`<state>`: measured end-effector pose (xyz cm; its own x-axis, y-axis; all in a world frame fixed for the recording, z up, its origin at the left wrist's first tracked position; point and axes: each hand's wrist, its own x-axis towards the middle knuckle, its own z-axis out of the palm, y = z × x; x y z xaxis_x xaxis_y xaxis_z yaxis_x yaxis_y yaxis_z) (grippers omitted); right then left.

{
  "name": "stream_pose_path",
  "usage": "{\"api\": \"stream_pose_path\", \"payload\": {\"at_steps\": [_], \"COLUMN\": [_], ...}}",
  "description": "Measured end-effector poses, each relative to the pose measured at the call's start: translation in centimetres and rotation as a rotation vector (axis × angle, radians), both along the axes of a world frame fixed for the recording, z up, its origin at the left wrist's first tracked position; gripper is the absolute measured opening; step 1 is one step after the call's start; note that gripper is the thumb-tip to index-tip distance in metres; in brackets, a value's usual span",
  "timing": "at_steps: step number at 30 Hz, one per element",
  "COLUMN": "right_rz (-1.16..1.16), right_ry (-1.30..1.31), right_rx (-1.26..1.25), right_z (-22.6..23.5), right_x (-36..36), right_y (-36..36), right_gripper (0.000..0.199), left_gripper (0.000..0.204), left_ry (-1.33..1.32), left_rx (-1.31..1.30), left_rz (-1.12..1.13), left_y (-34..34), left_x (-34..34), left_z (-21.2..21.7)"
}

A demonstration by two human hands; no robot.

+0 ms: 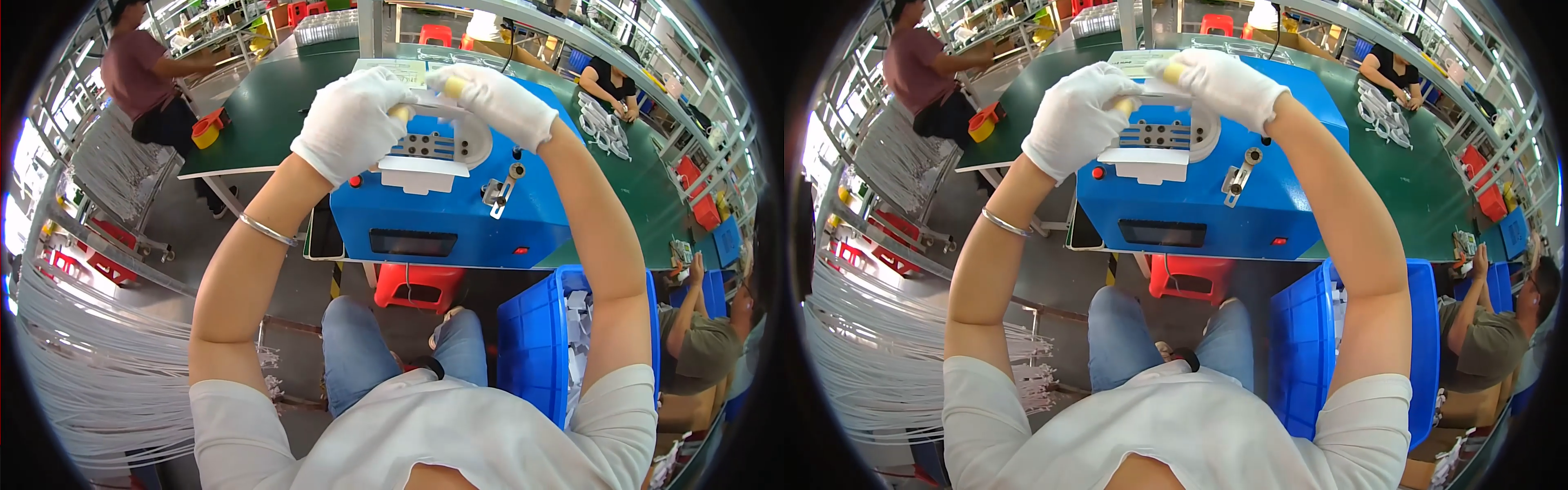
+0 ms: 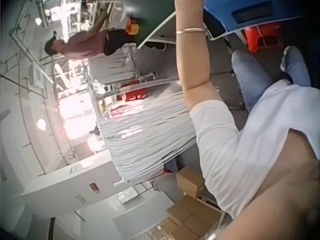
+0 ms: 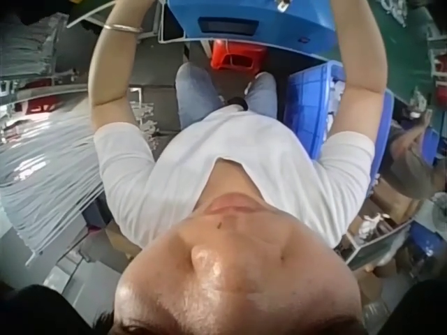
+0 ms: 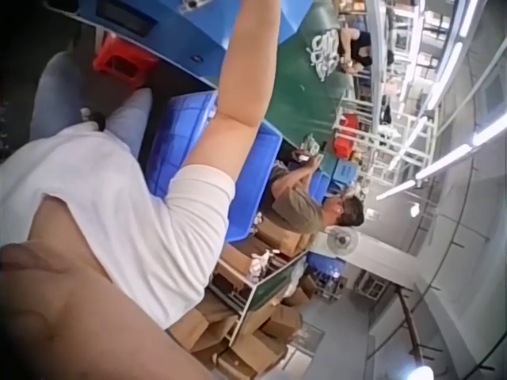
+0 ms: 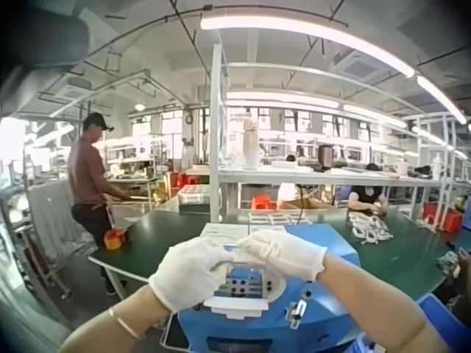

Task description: Assembling and processing electrical cables using a machine at a factory workstation.

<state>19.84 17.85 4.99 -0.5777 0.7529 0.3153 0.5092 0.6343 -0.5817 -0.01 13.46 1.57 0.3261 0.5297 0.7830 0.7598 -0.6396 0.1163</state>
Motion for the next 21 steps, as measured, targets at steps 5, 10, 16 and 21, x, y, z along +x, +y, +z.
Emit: {"api": "stream_pose_path", "payload": {"at_steps": [5, 10, 16, 21], "right_rz": [0.144, 0.166, 0.187, 0.165], "right_ry": [0.343, 0.019, 0.063, -0.010], "right_rx": [-0.223, 0.247, 0.338, 0.626], "right_z": [-1.6, -0.8, -0.9, -1.4], "right_x": [-0.6, -0.8, -0.5, -1.1], "right_y": [1.1, 0.0, 0.4, 0.1], "right_gripper": [0.025, 0.016, 0.014, 0.010], "left_gripper": [0.019, 0.029, 0.029, 0.028], "left_ry": [0.062, 0.016, 0.007, -0.046], "left_rx": [0.147, -0.042, -0.221, -0.270], "left_rz": [0.102, 0.102, 0.058, 0.064], "left_y": [0.2, 0.3, 0.4, 0.6], "left_x": [0.0, 0.1, -0.2, -0.2], "left_z": [-0.1, 0.4, -0.1, -0.4]}}
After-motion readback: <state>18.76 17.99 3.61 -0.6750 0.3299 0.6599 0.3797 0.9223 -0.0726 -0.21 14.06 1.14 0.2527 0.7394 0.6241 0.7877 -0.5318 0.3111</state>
